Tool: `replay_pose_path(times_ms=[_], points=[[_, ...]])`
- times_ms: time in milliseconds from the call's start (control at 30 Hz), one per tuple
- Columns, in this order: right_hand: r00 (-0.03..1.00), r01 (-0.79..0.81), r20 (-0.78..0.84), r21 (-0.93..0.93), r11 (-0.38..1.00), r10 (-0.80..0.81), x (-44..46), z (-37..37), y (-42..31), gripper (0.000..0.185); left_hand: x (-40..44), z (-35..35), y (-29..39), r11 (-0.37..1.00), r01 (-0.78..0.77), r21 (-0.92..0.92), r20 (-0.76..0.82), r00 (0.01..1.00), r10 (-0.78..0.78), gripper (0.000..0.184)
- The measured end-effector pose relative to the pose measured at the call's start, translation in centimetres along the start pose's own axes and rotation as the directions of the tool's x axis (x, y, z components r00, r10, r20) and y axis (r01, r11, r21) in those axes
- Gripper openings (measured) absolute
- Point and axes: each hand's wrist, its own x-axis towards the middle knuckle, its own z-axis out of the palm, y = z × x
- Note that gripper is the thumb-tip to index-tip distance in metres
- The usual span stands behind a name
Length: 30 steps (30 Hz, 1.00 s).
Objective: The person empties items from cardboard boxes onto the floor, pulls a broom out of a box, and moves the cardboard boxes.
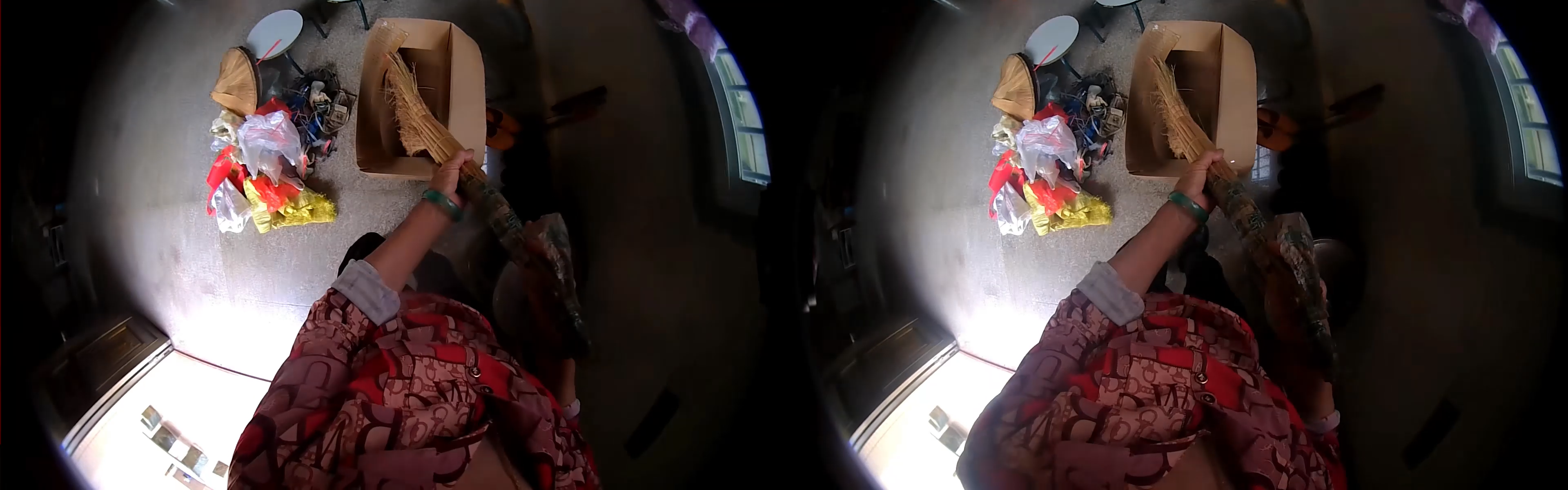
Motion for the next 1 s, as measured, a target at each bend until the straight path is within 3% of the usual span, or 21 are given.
replay_pose_path(times_ms=[67,133,167,200,267,300,333,400,433,467,533,567,633,700,767,800,833,900,933,967,1000], points=[[0.982,-0.088,0.19,0.486,0.87,-0.007,0.9,-1.7,-0.4,0.047,1.8,-1.5,0.0,0.992,-0.088,0.092,0.003,0.996,0.088,0.025],[0.982,-0.15,0.145,0.241,0.959,0.118,1.7,-2.0,-2.8,0.051,3.5,-2.9,-0.4,0.972,-0.179,0.155,-0.022,0.983,0.185,0.024],[0.98,-0.199,0.036,0.221,0.955,0.196,2.3,-0.6,-4.5,0.049,4.4,-3.4,-0.5,0.937,-0.267,0.224,-0.029,0.959,0.281,0.023],[0.978,-0.208,0.037,0.217,0.954,0.205,3.1,-0.9,-4.4,0.049,5.7,-4.5,-1.0,0.94,-0.263,0.219,-0.036,0.96,0.277,0.023],[0.971,-0.194,0.18,0.216,0.957,0.156,5.2,-1.1,-5.0,0.052,7.1,-5.4,-0.9,0.847,-0.29,0.446,0.001,0.946,0.324,0.057],[0.956,-0.238,0.186,0.027,0.971,0.229,5.9,-0.7,-6.6,0.058,6.6,-5.4,-1.1,0.884,-0.243,0.4,-0.006,0.963,0.268,0.062],[0.957,-0.244,0.171,0.032,0.969,0.235,7.4,-0.1,-6.6,0.058,7.0,-5.7,-1.3,0.886,-0.228,0.404,-0.004,0.968,0.251,0.062],[0.857,-0.33,0.207,-0.482,0.812,0.472,10.7,1.5,-6.4,0.073,8.6,-6.4,-2.0,0.853,-0.299,0.429,0.031,0.948,0.316,0.06],[0.827,-0.413,0.134,-0.513,0.753,0.546,12.0,2.9,-5.5,0.085,8.7,-5.6,-1.4,0.846,-0.267,0.461,0.001,0.954,0.3,0.057],[0.822,-0.431,0.122,-0.506,0.747,0.557,13.1,4.7,-3.9,0.085,9.3,-5.7,-0.9,0.851,-0.248,0.463,-0.003,0.96,0.282,0.057],[0.923,-0.289,0.042,-0.579,0.762,0.381,15.0,7.7,-0.2,0.081,10.4,-6.2,0.0,0.78,-0.15,0.607,-0.049,0.973,0.225,0.064],[0.916,-0.311,0.029,-0.576,0.756,0.399,16.2,8.7,0.9,0.081,10.0,-5.6,1.6,0.815,-0.119,0.567,-0.045,0.984,0.175,0.064],[0.942,-0.284,0.006,-0.517,0.808,0.335,18.6,10.6,2.2,0.075,11.4,-7.2,5.2,0.799,-0.047,0.599,-0.04,0.995,0.089,0.065],[0.913,-0.369,-0.013,-0.456,0.81,0.409,21.4,12.2,1.9,0.074,14.7,-12.4,7.3,0.693,0.037,0.72,-0.043,0.999,-0.009,0.068],[0.818,-0.545,-0.021,-0.349,0.762,0.575,25.2,13.8,1.1,0.075,16.2,-15.3,10.6,0.442,0.081,0.894,-0.204,0.949,0.239,0.072],[0.808,-0.566,-0.032,-0.322,0.759,0.588,26.5,14.3,2.9,0.075,19.6,-21.9,10.2,0.529,-0.065,0.846,-0.138,0.932,0.335,0.073],[0.851,-0.518,-0.038,-0.232,0.824,0.524,27.7,14.6,5.2,0.076,17.3,-15.9,16.5,0.282,0.12,0.952,-0.208,0.929,0.307,0.073],[0.884,-0.467,-0.064,-0.122,0.876,0.463,31.2,15.4,8.2,0.076,21.2,-20.9,18.8,0.173,0.157,0.972,-0.219,0.866,0.45,0.071],[0.879,-0.47,-0.054,0.056,0.881,0.473,33.4,16.0,8.6,0.077,22.9,-21.9,19.9,0.15,0.168,0.974,-0.218,0.874,0.435,0.071],[0.876,-0.458,-0.046,0.232,0.858,0.48,35.3,16.6,9.5,0.078,24.3,-22.7,20.7,0.064,0.245,0.967,-0.246,0.848,0.47,0.069],[0.905,-0.402,-0.047,0.237,0.885,0.423,37.3,16.9,11.2,0.077,25.7,-23.5,21.4,-0.014,0.328,0.945,-0.274,0.814,0.512,0.068]])
